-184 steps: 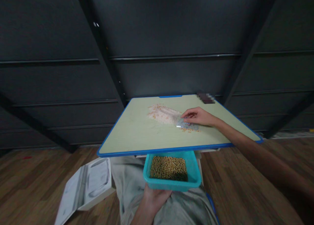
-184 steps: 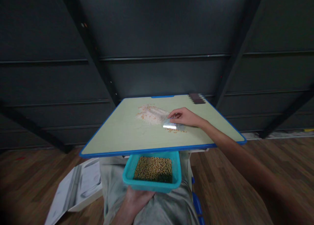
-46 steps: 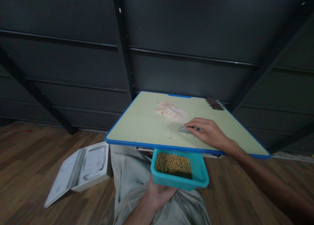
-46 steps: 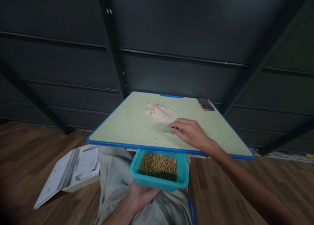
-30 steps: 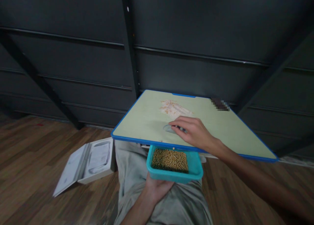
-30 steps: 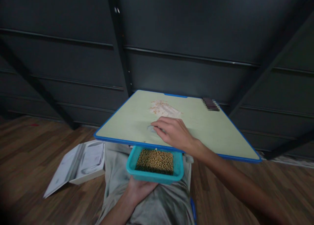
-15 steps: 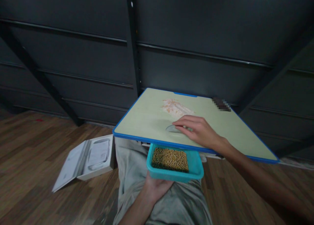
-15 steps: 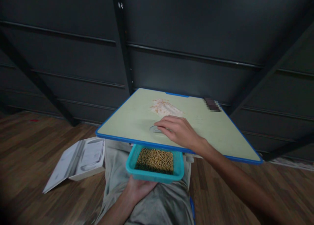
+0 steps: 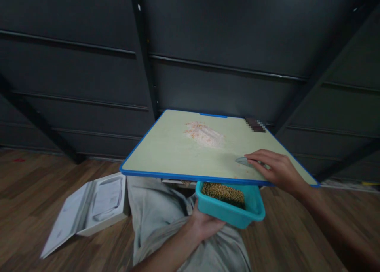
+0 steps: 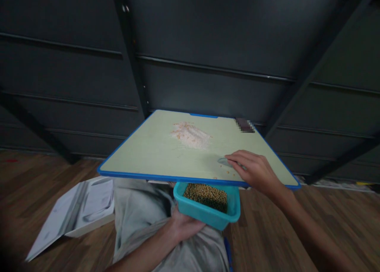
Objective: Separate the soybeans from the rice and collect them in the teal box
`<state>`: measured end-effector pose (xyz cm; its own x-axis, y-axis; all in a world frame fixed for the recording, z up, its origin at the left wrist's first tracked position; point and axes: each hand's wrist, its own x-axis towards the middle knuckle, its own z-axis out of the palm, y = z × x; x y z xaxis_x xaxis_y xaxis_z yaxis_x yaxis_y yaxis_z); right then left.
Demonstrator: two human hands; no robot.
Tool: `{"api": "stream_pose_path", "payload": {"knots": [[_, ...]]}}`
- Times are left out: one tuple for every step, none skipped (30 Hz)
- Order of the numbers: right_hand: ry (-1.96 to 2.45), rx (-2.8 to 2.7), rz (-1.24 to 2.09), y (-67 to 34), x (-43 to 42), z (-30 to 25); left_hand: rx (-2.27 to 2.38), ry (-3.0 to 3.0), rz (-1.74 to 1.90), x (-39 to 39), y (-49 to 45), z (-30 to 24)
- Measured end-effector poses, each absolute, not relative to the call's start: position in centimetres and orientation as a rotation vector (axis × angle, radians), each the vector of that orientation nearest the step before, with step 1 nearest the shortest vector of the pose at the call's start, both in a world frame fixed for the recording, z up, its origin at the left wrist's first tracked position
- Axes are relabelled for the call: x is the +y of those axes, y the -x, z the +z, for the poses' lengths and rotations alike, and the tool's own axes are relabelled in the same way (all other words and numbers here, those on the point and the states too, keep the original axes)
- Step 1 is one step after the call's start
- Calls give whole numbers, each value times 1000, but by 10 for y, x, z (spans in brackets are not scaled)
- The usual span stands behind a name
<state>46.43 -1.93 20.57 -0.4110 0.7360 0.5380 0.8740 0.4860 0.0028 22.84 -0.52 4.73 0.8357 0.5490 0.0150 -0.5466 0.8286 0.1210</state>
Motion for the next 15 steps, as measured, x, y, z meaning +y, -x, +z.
{"api": "stream_pose_path", "payload": {"knots": [[1324,-2274,-403,-462,-21,205,4,-126,576,-5,-232,51],[1317,-2282,-402,-459,-24,204,-6,-130,569,-5,-236,54],[1316,-2287,-393,-455,-27,203,-10,-134,563,-5,-238,56],[1317,-2294,-379,-450,-30,202,-6,-137,557,-4,-240,57],[1319,-2299,-366,-445,-33,201,3,-139,555,-4,-242,56],[1321,-2305,-353,-440,-36,200,15,-139,555,-4,-242,55],[1317,-2310,-343,-436,-38,199,26,-139,555,-4,-243,54],[1311,-2314,-330,-432,-40,200,33,-139,556,-4,-243,52],[1301,-2312,-318,-429,-40,201,38,-138,559,-5,-242,51],[1290,-2304,-309,-428,-40,202,40,-137,564,-5,-241,51],[1278,-2288,-304,-427,-38,205,35,-137,567,-6,-240,51],[1265,-2266,-302,-427,-36,207,26,-136,567,-6,-239,52],[1252,-2239,-304,-427,-33,209,13,-133,564,-7,-238,54],[1240,-2214,-306,-428,-30,211,-2,-130,560,-8,-237,55],[1227,-2193,-307,-428,-27,212,-17,-127,554,-8,-237,56]]}}
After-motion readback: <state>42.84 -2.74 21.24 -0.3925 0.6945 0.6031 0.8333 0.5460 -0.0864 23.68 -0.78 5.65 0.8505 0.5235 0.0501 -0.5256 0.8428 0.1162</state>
